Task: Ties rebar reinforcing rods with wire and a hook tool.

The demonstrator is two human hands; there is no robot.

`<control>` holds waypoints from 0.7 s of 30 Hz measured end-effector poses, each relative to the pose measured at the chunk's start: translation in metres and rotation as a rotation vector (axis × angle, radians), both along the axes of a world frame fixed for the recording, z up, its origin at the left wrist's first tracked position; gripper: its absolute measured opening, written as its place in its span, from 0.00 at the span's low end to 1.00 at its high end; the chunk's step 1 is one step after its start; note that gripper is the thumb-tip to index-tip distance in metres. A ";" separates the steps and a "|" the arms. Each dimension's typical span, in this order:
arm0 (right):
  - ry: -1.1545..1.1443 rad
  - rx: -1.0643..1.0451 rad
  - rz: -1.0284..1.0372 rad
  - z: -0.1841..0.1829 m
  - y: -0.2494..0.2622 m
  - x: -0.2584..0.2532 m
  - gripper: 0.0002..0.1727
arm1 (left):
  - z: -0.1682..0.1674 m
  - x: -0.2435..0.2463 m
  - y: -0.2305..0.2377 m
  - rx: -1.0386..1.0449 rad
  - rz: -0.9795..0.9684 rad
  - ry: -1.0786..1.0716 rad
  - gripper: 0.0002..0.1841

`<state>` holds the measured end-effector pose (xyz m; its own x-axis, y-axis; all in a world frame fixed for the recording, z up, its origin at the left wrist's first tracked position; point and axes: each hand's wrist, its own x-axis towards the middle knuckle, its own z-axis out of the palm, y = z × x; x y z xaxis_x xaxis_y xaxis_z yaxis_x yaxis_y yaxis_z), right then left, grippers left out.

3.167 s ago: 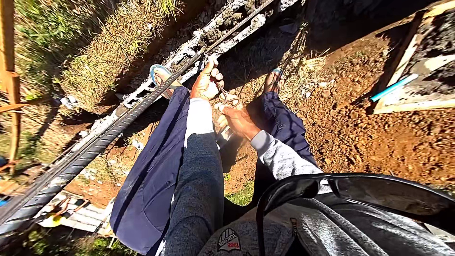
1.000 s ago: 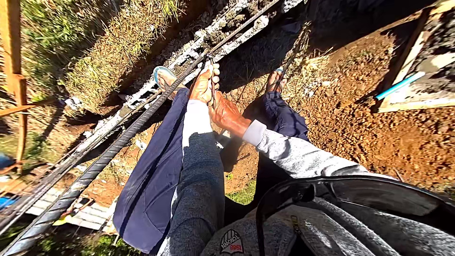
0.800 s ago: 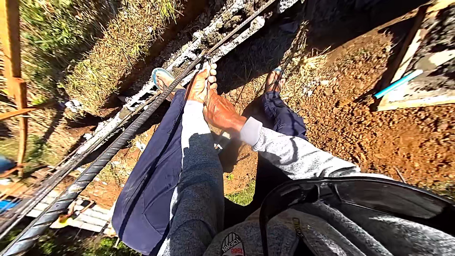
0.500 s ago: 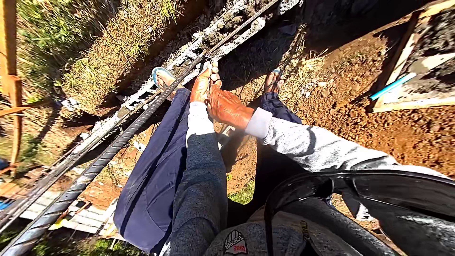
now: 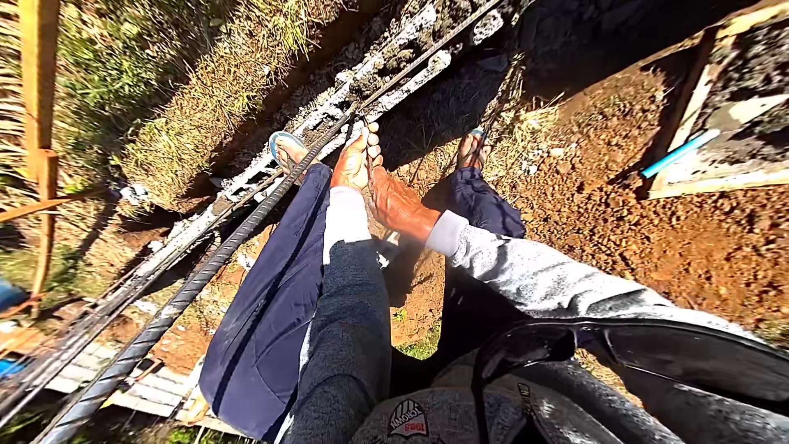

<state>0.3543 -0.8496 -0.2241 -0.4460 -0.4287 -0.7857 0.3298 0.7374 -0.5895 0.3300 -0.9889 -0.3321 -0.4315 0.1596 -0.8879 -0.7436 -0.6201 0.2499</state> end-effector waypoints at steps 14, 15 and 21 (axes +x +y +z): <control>-0.073 0.132 0.342 0.053 -0.013 -0.066 0.25 | 0.186 -0.078 0.078 -0.135 0.366 -0.072 0.22; -0.094 0.138 0.372 0.055 -0.007 -0.068 0.25 | 0.184 -0.078 0.080 -0.143 0.401 -0.095 0.22; 0.057 0.140 0.389 0.025 0.007 -0.033 0.19 | -0.020 0.016 0.017 0.387 0.313 0.131 0.14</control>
